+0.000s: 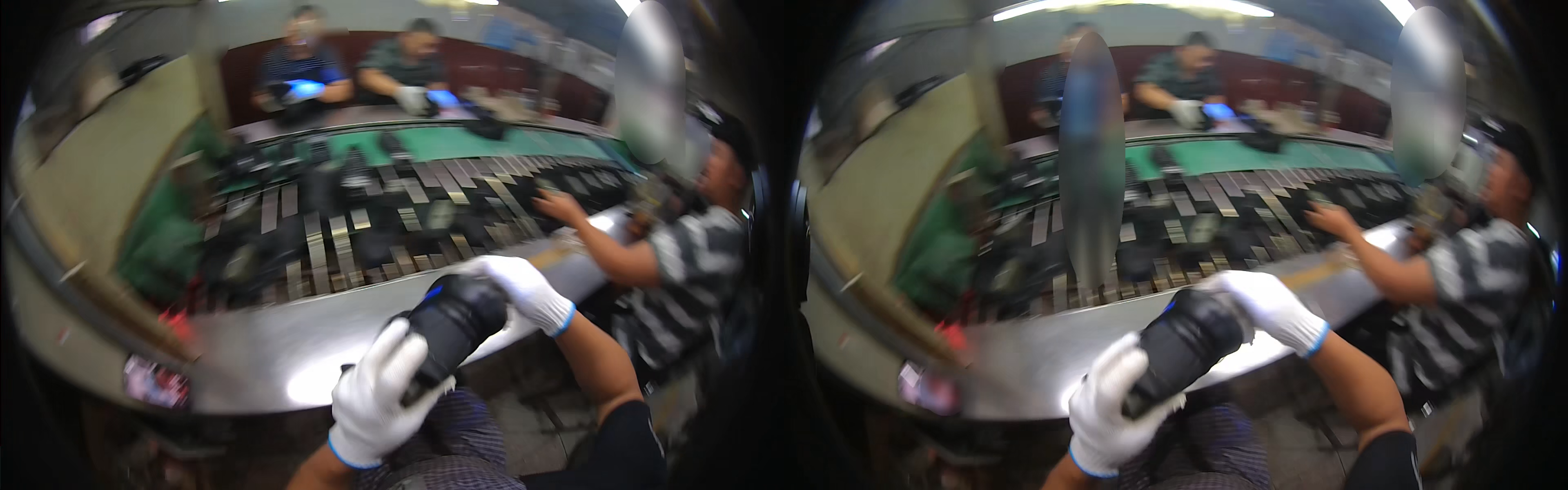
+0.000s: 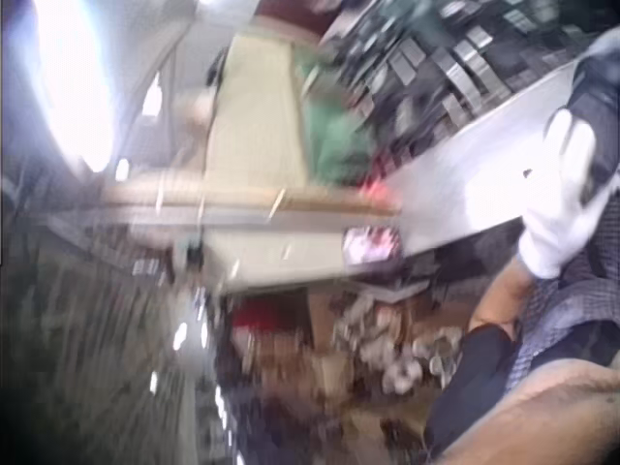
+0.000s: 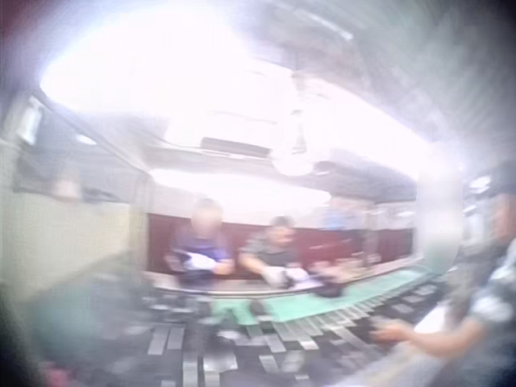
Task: The person works on black sneakers on a conveyor belt, scraping surfaces with a small knife and applying adhesive or cleaner with a brush.
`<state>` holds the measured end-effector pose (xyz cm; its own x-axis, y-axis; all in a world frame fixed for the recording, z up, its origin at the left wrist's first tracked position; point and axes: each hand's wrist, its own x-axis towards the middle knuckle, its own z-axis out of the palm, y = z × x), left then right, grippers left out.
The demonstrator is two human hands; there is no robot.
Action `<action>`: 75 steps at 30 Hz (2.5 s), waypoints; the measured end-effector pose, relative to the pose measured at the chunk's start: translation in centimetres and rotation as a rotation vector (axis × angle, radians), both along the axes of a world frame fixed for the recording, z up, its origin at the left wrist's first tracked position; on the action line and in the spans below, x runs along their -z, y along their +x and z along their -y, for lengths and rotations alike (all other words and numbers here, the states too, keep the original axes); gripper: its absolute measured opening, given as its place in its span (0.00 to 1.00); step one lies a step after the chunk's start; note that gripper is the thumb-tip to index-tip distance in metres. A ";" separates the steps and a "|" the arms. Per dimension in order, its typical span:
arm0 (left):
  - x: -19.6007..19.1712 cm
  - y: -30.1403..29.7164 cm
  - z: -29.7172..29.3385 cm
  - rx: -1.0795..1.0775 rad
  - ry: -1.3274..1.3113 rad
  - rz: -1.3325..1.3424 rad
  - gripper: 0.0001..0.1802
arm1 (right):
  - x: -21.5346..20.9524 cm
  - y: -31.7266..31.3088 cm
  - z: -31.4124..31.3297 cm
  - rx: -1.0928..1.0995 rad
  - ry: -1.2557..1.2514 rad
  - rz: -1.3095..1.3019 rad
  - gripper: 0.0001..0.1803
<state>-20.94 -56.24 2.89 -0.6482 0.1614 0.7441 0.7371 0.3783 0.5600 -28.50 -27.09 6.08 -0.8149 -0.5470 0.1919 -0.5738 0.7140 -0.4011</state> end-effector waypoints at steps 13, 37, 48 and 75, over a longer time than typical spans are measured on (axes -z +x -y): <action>14.5 4.1 13.2 -0.572 -0.053 1.107 0.36 | 17.1 -0.9 -15.2 0.792 0.605 -0.063 0.25; 6.8 -8.6 9.7 0.004 -0.850 0.515 0.51 | 3.8 0.4 14.3 -0.081 0.399 0.050 0.19; 7.7 -7.7 10.1 0.009 -0.857 0.309 0.55 | 6.5 2.6 13.8 -0.152 0.087 0.195 0.24; 7.0 -8.4 5.4 -0.087 -0.689 0.128 0.41 | 6.8 0.2 10.6 -0.255 0.361 0.028 0.28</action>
<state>-29.35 -61.61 -4.10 -0.7557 0.5120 0.4083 0.6323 0.7328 0.2514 -28.33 -37.70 -0.77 -0.6472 -0.7592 -0.0684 -0.7424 0.6482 -0.1694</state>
